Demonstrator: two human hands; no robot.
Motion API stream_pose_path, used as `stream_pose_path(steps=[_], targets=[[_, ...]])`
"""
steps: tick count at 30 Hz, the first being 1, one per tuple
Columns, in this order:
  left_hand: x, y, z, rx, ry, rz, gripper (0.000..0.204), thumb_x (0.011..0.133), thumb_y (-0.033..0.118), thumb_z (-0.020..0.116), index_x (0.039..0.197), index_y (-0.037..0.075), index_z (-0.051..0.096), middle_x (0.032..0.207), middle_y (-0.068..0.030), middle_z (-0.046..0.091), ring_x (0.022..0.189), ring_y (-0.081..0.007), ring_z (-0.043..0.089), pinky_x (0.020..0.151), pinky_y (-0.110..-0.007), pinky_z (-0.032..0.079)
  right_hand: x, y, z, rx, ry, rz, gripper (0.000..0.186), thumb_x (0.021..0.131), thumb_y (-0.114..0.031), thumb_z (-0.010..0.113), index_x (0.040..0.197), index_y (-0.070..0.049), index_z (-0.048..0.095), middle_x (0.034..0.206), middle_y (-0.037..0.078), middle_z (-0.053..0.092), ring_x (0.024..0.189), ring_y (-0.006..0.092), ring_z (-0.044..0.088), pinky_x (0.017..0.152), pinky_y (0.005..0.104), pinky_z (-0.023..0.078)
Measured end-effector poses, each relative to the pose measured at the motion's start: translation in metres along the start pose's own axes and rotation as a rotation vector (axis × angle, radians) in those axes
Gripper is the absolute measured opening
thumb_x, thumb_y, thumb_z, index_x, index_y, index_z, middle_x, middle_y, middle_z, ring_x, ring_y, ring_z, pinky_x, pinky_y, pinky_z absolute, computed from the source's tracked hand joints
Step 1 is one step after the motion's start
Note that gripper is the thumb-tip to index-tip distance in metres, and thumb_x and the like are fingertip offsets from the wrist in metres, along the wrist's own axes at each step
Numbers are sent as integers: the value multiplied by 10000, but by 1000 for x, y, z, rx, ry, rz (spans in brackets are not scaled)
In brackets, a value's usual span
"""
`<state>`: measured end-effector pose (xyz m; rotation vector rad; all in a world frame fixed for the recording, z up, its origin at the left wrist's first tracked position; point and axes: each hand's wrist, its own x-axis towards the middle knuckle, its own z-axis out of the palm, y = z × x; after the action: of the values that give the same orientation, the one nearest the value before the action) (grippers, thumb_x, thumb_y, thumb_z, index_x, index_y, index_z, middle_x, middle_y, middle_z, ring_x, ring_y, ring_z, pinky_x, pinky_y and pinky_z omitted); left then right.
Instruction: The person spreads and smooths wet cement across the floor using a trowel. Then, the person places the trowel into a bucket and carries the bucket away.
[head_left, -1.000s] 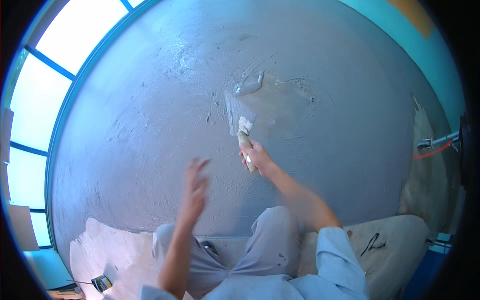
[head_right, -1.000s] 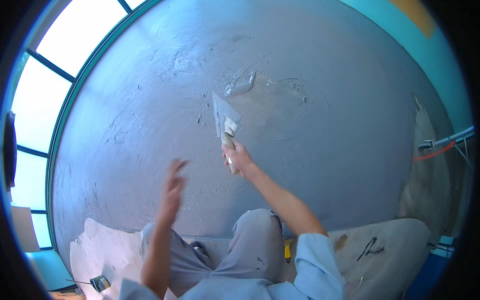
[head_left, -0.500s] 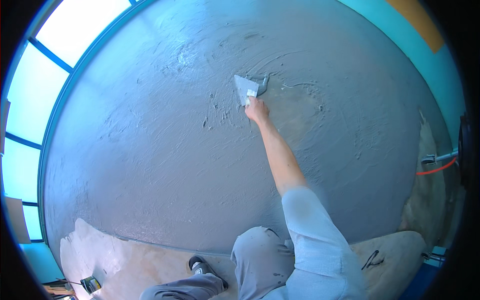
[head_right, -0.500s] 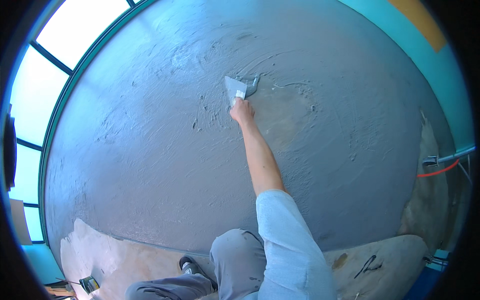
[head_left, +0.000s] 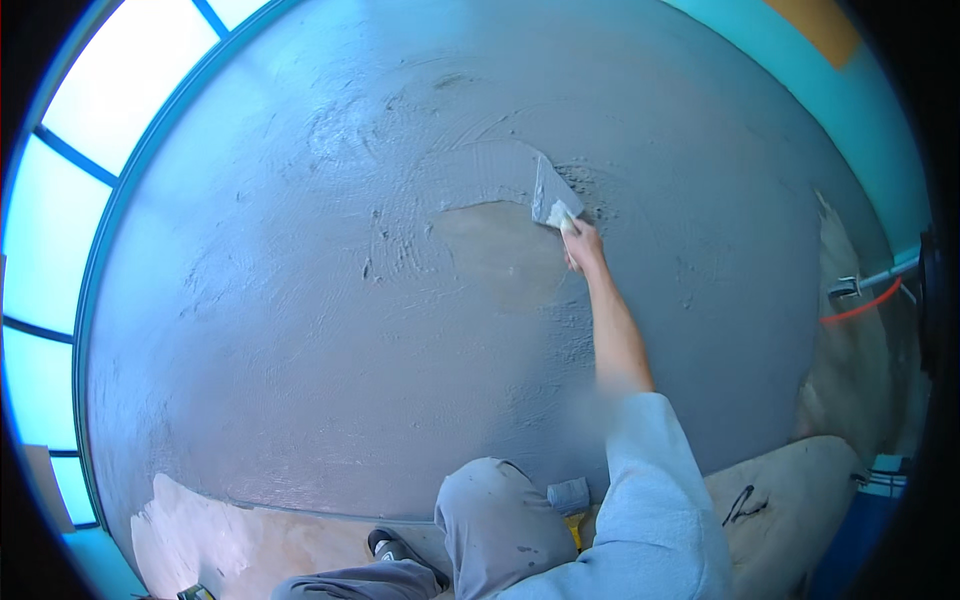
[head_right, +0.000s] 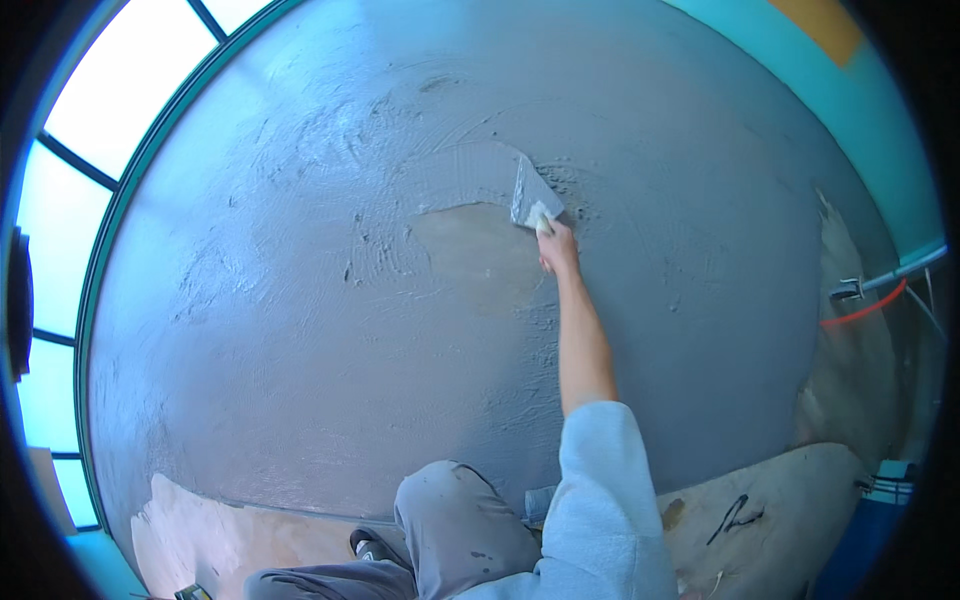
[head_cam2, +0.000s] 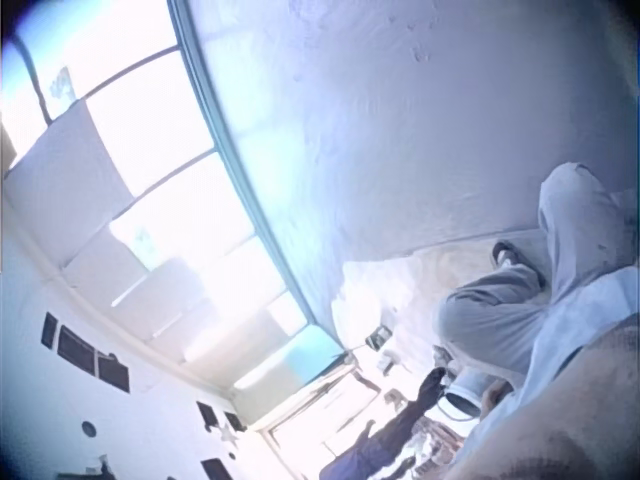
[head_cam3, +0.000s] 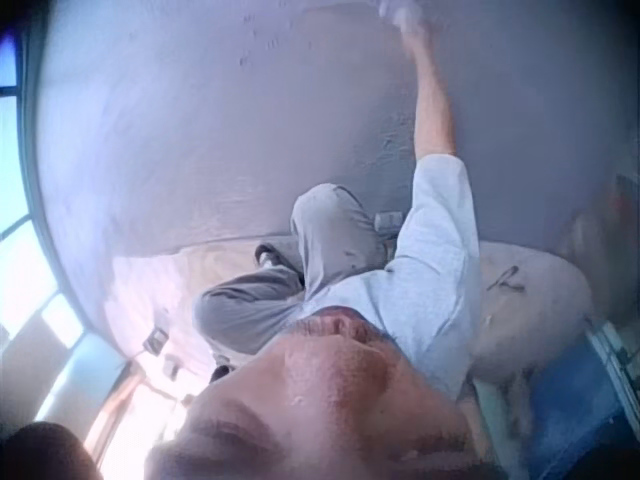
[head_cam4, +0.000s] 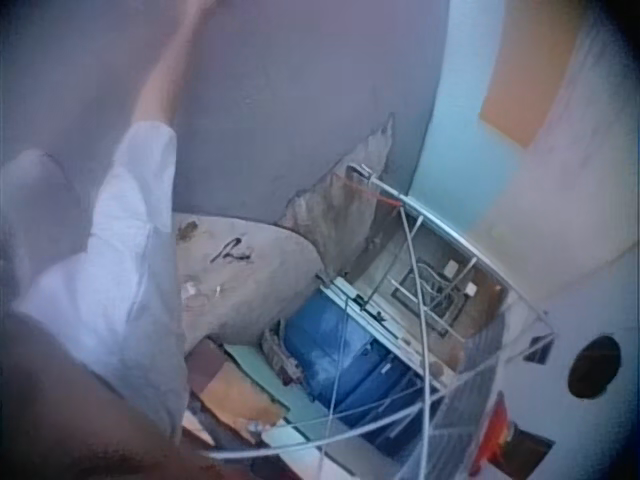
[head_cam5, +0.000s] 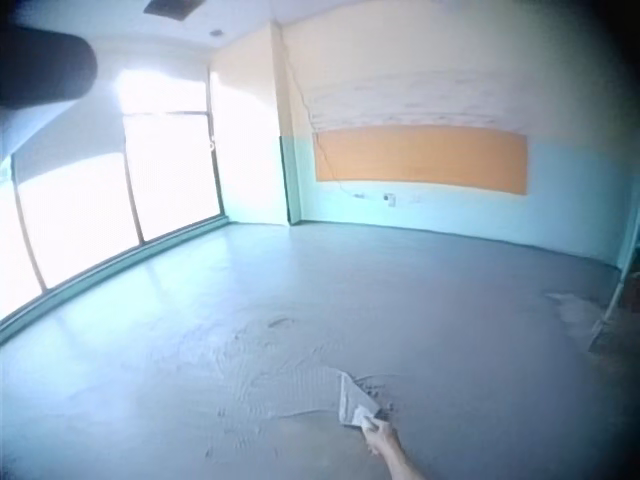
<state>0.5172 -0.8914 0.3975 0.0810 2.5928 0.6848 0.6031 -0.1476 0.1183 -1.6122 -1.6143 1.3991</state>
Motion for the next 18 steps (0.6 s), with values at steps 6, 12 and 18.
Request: stream_pose_path(steps=[6,12,18], targets=[[8,2,8,15,-46,37,321,870,192,593,1179,105,600,1137,-228,576,1043,-231,578,902,-377,442,-75,71,-100,-314,96,34,411,889,-223,518,1293,-151,538,629,68,585,480,147,561,414,306,441],[9,9,8,34,-56,73,313,869,187,591,1171,103,604,1125,-224,576,1029,-228,578,890,-372,442,-159,80,-189,30,253,118,418,896,-255,568,1287,-117,515,697,47,577,487,106,526,390,276,418],[8,13,6,53,-57,70,305,869,182,589,1162,101,607,1113,-219,577,1016,-225,577,877,-368,443,-191,140,-222,93,562,302,288,871,-248,619,1042,-31,537,691,56,550,478,110,521,358,268,397]])
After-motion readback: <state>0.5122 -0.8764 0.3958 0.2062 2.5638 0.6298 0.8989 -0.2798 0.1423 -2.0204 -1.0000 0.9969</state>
